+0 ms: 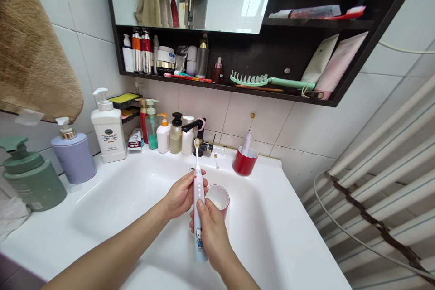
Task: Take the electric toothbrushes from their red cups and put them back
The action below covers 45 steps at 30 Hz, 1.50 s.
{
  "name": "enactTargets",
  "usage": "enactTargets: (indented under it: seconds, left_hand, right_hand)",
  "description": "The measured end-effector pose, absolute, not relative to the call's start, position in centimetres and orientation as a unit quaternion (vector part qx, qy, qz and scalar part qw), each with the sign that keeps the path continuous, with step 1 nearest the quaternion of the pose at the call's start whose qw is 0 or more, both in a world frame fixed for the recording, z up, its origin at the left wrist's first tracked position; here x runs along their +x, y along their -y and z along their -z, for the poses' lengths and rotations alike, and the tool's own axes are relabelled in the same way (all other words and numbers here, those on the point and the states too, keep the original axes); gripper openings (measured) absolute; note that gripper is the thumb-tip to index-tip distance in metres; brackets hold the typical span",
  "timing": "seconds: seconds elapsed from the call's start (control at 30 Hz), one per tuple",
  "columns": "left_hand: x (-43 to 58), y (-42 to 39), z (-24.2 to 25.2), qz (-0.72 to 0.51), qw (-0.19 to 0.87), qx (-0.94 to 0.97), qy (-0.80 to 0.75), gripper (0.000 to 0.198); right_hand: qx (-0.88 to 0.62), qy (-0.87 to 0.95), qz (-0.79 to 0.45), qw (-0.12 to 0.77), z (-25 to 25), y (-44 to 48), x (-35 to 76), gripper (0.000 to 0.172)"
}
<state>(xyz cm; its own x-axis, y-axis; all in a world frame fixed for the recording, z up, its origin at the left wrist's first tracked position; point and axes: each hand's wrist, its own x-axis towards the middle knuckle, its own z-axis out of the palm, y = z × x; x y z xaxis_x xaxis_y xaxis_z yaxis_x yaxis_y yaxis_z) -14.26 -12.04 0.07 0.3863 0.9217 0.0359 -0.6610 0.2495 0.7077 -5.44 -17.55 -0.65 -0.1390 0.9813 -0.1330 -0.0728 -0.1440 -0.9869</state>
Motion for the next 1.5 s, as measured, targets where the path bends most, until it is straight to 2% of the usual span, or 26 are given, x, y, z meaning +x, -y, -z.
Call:
enactTargets:
  seconds: [1.5]
  left_hand:
    - [-14.41,11.93,0.11,-0.510,0.763,0.349,-0.190,0.023]
  right_hand:
    - [-0.462,0.462,-0.597,0.466,1.33,17.16,-5.46,0.029]
